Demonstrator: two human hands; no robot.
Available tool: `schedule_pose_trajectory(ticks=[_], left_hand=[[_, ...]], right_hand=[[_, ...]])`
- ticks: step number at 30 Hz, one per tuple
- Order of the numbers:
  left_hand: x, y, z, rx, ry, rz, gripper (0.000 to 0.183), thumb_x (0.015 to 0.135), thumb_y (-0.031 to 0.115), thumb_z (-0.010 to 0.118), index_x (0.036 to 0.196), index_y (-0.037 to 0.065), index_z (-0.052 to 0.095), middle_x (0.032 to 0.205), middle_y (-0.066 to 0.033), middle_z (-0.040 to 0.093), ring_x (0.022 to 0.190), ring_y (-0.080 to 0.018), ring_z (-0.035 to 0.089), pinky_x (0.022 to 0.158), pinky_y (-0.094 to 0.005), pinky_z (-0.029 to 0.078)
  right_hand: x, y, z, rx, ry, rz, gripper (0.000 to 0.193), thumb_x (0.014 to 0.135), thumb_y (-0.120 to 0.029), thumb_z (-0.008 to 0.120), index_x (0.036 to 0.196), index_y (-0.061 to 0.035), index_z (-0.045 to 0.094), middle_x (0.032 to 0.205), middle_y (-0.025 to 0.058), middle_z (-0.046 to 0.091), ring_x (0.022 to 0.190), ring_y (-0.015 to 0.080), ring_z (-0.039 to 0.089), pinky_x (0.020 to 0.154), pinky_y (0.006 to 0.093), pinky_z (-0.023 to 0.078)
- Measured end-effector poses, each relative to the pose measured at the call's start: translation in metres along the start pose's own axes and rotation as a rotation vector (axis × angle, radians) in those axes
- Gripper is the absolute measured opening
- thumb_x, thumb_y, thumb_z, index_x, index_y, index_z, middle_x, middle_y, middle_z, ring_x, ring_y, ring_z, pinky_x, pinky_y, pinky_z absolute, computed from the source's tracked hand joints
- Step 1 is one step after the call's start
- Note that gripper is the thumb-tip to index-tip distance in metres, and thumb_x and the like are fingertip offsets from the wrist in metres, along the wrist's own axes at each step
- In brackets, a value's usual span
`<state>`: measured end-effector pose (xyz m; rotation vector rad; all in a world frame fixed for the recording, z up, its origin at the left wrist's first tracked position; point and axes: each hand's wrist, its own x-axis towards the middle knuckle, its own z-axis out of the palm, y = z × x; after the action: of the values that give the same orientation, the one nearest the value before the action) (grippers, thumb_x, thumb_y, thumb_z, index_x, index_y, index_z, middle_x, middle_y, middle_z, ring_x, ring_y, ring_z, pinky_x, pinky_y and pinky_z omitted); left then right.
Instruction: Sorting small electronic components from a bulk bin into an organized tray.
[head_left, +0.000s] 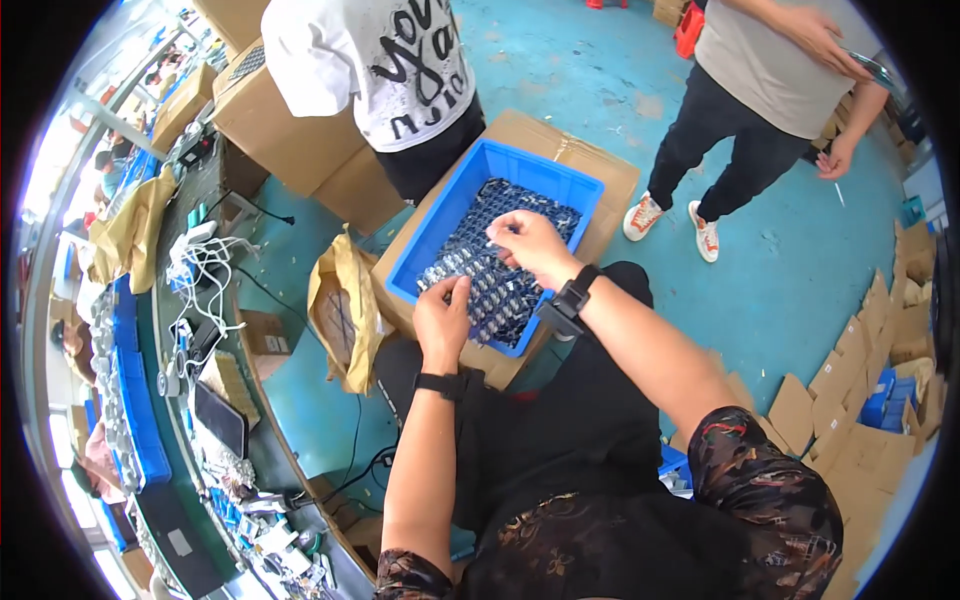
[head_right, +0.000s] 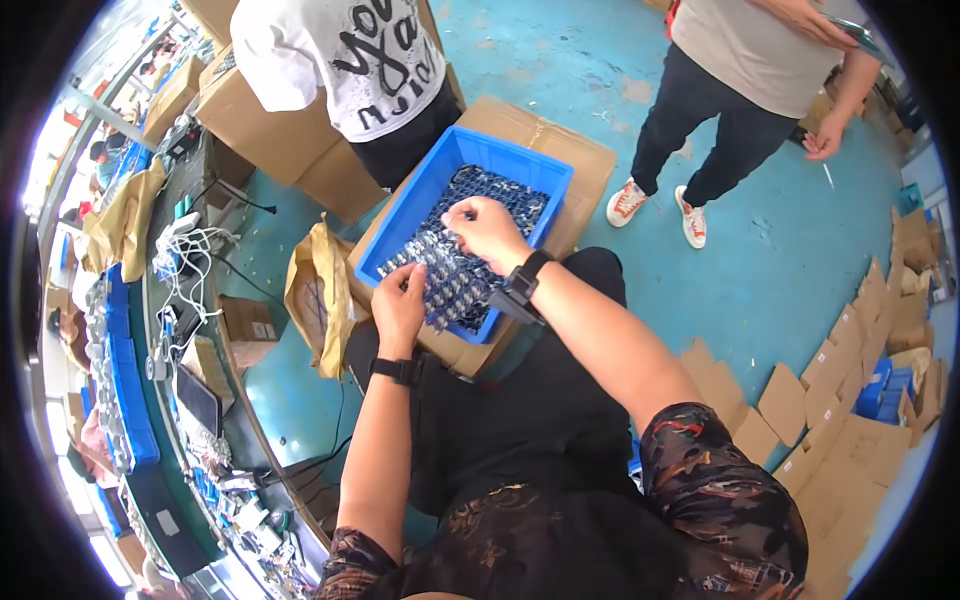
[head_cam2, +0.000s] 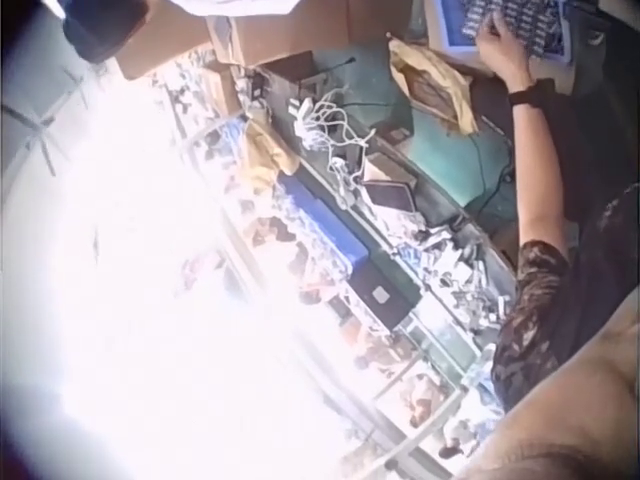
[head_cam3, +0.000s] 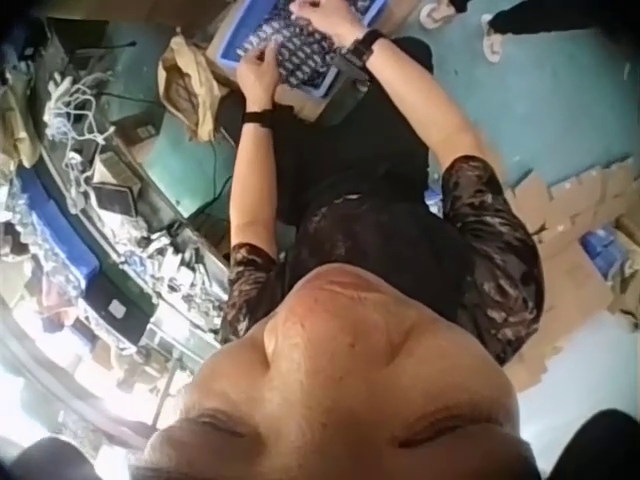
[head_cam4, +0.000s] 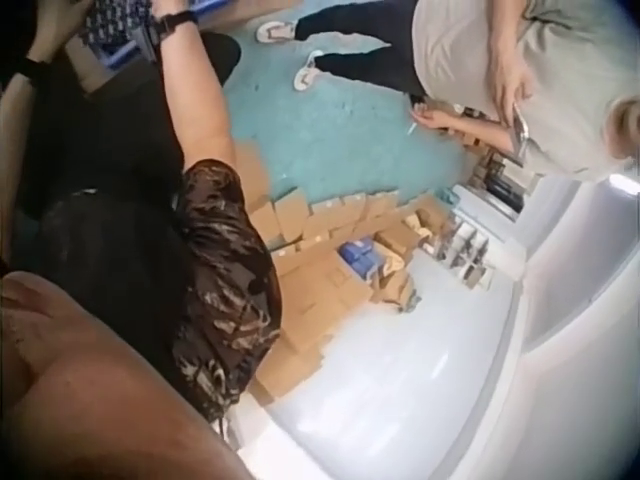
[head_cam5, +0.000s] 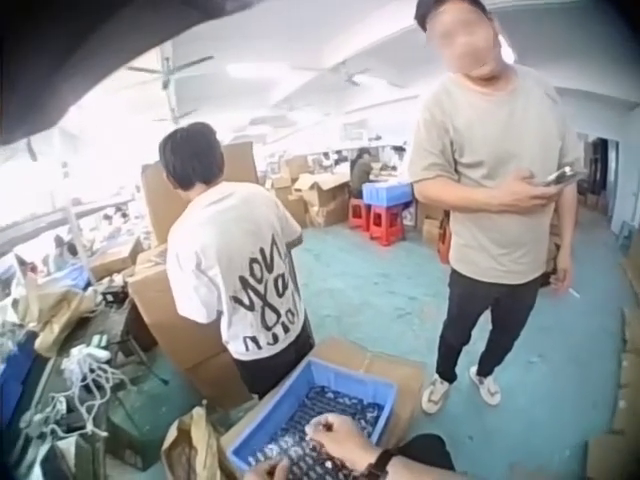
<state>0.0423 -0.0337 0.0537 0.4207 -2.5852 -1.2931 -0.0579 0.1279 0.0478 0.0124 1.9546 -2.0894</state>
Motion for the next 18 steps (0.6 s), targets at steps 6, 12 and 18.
schedule_pose_trajectory(ticks=[6,12,18], left_hand=[[0.008,-0.001,-0.012,0.255,0.074,0.176,0.039,0.083,0.010,0.068,0.121,0.005,0.065,0.110,-0.0235,0.063,0.102,-0.0383,0.061,0.090,-0.0427,0.049],[0.009,0.006,-0.020,0.127,0.078,0.227,0.039,0.083,-0.001,0.061,0.121,0.005,0.064,0.115,-0.0215,0.060,0.103,-0.0373,0.061,0.091,-0.0420,0.048],[0.003,0.009,-0.014,-0.722,-0.021,-0.023,0.041,0.091,-0.008,0.052,0.129,0.005,0.053,0.112,-0.0019,0.059,0.098,-0.0101,0.055,0.089,-0.0245,0.045]], right_hand=[[-0.003,0.018,-0.009,-0.479,-0.002,-0.040,0.048,0.090,-0.030,0.066,0.124,0.0030,0.061,0.118,0.0233,0.064,0.104,0.0292,0.066,0.090,0.0364,0.051],[-0.004,0.020,0.003,-0.296,-0.063,-0.082,0.052,0.098,-0.033,0.055,0.135,0.0034,0.049,0.123,0.0202,0.062,0.116,0.0265,0.060,0.096,0.0356,0.047],[-0.006,0.010,0.030,-0.180,-0.140,-0.213,0.040,0.105,-0.041,0.040,0.097,-0.0023,0.050,0.082,0.0147,0.058,0.079,0.0296,0.060,0.074,0.0428,0.045]])
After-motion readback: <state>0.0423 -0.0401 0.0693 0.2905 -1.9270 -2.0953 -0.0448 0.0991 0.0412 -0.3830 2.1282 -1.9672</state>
